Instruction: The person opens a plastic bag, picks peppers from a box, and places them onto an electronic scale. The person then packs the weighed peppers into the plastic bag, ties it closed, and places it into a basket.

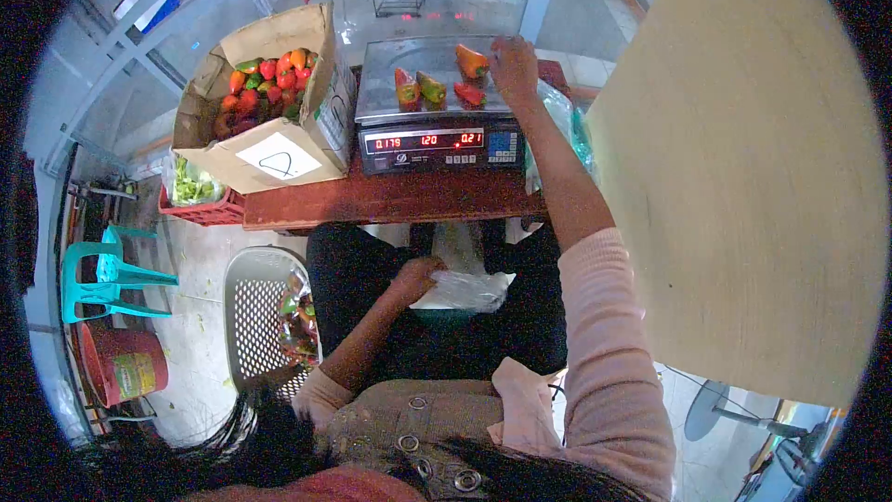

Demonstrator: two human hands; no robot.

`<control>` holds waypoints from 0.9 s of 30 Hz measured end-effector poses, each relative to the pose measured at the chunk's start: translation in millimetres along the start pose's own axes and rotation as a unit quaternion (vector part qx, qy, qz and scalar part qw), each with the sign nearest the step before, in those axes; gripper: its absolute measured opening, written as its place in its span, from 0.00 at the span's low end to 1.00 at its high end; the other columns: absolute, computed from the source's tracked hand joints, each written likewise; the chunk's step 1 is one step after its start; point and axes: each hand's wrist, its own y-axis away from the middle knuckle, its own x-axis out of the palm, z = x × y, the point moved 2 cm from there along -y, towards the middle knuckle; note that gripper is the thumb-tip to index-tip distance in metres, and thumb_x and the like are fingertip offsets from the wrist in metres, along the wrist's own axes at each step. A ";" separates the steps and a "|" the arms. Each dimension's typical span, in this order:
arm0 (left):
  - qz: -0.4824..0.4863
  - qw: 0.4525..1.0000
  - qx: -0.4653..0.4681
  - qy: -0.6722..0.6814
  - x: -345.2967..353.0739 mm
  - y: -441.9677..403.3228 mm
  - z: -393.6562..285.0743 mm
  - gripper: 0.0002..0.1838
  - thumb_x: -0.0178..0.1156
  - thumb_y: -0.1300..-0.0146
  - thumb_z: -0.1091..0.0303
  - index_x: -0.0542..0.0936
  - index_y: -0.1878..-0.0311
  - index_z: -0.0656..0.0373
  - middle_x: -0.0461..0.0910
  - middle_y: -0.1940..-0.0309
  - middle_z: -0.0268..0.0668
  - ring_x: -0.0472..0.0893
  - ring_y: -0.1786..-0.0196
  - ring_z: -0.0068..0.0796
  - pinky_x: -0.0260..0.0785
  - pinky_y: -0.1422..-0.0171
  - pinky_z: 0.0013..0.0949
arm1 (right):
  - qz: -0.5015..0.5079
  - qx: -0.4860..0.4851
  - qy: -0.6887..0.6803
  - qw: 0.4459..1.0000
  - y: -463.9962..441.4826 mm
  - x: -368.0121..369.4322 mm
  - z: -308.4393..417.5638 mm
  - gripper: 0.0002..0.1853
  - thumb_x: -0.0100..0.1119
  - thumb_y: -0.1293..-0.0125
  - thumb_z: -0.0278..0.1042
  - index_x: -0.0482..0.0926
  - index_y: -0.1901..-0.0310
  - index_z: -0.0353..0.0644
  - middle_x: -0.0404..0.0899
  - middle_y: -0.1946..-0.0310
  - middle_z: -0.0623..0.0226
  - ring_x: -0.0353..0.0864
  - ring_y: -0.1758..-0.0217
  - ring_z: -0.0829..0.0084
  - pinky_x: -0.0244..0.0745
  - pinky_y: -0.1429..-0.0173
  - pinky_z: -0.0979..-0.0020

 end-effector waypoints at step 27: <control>-0.133 0.968 0.011 0.211 -13.4 -18.5 -1.2 0.10 0.55 0.50 0.77 0.79 0.62 0.62 0.80 0.64 0.41 0.80 0.60 0.37 0.70 0.51 0.36 | 0.170 0.317 -0.759 0.542 36.1 -47.5 62.8 0.27 0.51 0.36 0.48 0.67 0.43 0.36 0.77 0.57 0.57 0.80 0.62 0.67 0.76 0.56 0.67</control>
